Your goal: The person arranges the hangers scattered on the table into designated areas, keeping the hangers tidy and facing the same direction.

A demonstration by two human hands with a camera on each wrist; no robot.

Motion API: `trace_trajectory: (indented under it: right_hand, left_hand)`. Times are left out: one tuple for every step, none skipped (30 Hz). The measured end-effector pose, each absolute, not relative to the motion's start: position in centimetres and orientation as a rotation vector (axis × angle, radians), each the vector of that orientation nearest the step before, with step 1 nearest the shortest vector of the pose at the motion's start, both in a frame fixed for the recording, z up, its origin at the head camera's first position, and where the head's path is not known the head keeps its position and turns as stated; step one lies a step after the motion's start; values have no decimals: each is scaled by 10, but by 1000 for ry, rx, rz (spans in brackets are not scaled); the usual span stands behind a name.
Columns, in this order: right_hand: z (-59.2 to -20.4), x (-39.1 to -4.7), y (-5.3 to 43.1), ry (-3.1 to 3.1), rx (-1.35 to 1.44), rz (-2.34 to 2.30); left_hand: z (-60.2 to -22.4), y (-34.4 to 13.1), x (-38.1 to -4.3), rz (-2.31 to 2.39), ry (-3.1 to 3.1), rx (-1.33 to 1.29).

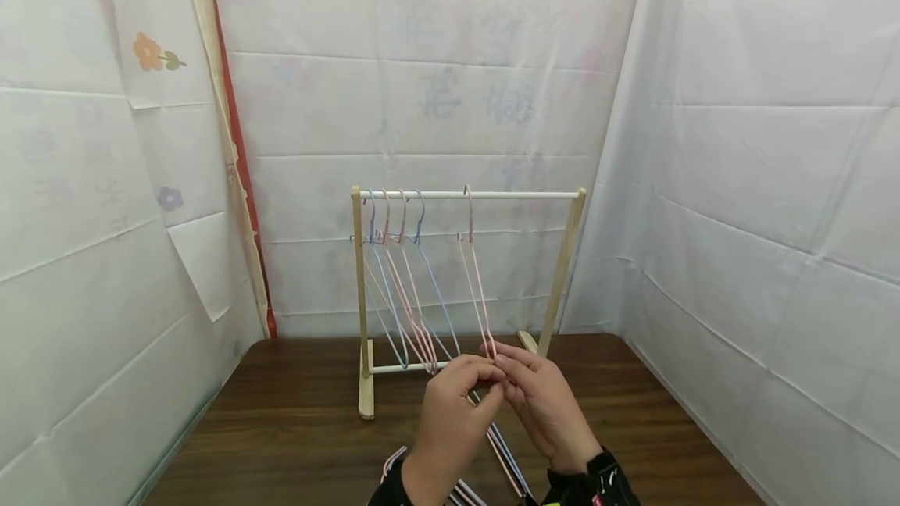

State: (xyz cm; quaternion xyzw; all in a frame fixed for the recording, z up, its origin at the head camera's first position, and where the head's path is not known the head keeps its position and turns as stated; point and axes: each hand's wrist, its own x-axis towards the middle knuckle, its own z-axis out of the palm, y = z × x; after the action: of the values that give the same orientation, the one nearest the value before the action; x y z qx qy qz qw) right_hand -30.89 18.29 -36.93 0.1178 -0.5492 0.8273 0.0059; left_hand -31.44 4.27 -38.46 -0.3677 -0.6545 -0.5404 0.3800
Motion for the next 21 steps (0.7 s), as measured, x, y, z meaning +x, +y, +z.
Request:
trace_trajectory:
  right_hand:
    - [-369, -310, 182, -1720, 368, 2589]
    - [-368, -311, 182, -1726, 366, 2586]
    - [-367, -311, 181, -1734, 370, 2583]
    - [-367, -312, 180, -1740, 374, 2582]
    - [-366, -313, 180, -1753, 385, 2575]
    - [-365, -315, 179, -1763, 394, 2572]
    - [-365, -316, 178, -1767, 401, 2571]
    - [-365, -317, 177, -1768, 401, 2572]
    - [-365, -318, 176, -1768, 405, 2572]
    - [-364, -319, 175, -1774, 402, 2569]
    - [-363, -320, 174, -1777, 402, 2568]
    - [-363, -321, 174, -1777, 398, 2571]
    - [-362, -322, 173, -1782, 397, 2569]
    - [-361, -323, 172, -1788, 394, 2568]
    - [-361, -324, 171, -1797, 397, 2564]
    - [-360, -325, 171, -1804, 400, 2564]
    - [-360, -326, 170, -1807, 404, 2567]
    - [-360, -326, 169, -1809, 404, 2568]
    - [-360, -327, 169, -1810, 406, 2568]
    - [-360, -328, 168, -1812, 406, 2568]
    - [-360, -329, 168, -1811, 405, 2570]
  left_hand:
    - [-385, 42, -315, -1380, -1667, -941]
    - [-384, 42, -314, -1384, -1662, -941]
    - [-382, 41, -314, -1385, -1655, -940]
    - [-379, 41, -312, -1389, -1648, -938]
    - [-376, 40, -310, -1391, -1638, -936]
    - [-372, 39, -307, -1390, -1628, -933]
    - [-369, 38, -305, -1387, -1621, -929]
    - [-365, 37, -302, -1380, -1615, -924]
    - [-362, 36, -301, -1367, -1602, -926]
    - [-360, 35, -301, -1356, -1594, -927]
    - [-359, 34, -301, -1341, -1591, -924]
    - [-362, 33, -304, -1331, -1602, -919]
    - [-365, 32, -307, -1325, -1613, -915]
    - [-369, 32, -311, -1323, -1624, -913]
    - [-373, 31, -316, -1321, -1634, -911]
    - [-377, 31, -319, -1323, -1651, -902]
    - [-380, 30, -323, -1325, -1664, -893]
    - [-383, 30, -326, -1330, -1674, -890]
    - [-384, 30, -327, -1330, -1670, -889]
    - [-384, 29, -328, -1331, -1668, -888]
    - [-385, 29, -329, -1330, -1668, -886]
